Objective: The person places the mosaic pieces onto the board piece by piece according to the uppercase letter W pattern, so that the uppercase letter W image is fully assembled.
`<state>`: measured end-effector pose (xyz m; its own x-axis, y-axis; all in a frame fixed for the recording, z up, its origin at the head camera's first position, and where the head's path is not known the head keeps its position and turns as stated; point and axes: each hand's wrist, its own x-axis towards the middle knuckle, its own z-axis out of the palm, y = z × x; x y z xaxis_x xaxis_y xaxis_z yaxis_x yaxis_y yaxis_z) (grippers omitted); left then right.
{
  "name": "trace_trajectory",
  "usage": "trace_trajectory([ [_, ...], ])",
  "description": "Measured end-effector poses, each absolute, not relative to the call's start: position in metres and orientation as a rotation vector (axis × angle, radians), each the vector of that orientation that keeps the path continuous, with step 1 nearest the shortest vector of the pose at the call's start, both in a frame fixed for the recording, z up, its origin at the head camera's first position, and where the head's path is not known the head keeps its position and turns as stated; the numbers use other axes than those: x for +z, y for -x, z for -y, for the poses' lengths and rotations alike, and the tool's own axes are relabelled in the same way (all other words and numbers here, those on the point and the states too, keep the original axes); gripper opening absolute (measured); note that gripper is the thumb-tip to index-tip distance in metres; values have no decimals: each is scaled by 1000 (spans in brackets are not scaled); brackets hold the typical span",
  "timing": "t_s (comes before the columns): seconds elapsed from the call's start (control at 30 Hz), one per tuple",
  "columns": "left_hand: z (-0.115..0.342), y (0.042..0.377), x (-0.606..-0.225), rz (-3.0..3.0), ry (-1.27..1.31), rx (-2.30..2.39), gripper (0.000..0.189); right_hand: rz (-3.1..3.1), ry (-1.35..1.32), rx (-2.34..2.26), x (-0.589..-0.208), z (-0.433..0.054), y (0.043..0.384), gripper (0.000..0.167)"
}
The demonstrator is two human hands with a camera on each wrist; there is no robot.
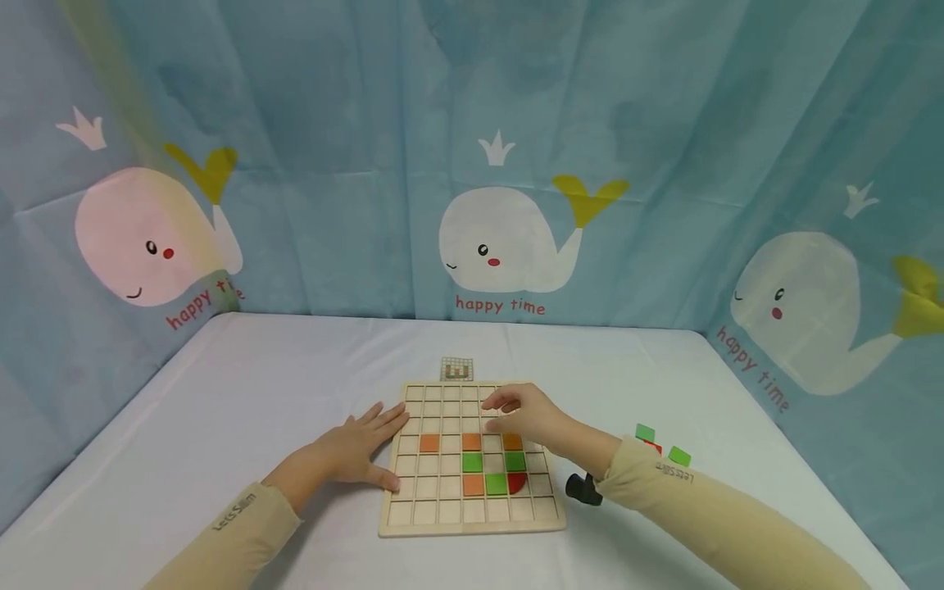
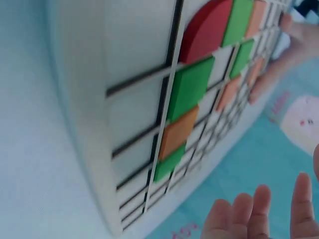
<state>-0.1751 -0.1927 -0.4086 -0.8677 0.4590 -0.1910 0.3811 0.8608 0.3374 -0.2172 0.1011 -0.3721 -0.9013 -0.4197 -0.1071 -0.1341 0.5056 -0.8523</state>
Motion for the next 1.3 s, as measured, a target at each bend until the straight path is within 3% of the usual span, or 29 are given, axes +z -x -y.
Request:
trace_trajectory([
  [0.43, 196, 179, -411, -2772, -615, 411, 109, -2418, 612, -1313, -342, -170, 221, 19],
  [0.7, 195, 178, -411, -2753, -645, 439, 110, -2433, 643, -1242, -329, -207, 224, 26],
  [0.9, 193, 176, -408, -2759, -646, 442, 108, -2530, 613, -1208, -326, -237, 226, 34],
  [1.3, 192, 175, -409, -2757, -634, 446, 108, -2531, 754, -1080, -331, -282, 234, 32],
])
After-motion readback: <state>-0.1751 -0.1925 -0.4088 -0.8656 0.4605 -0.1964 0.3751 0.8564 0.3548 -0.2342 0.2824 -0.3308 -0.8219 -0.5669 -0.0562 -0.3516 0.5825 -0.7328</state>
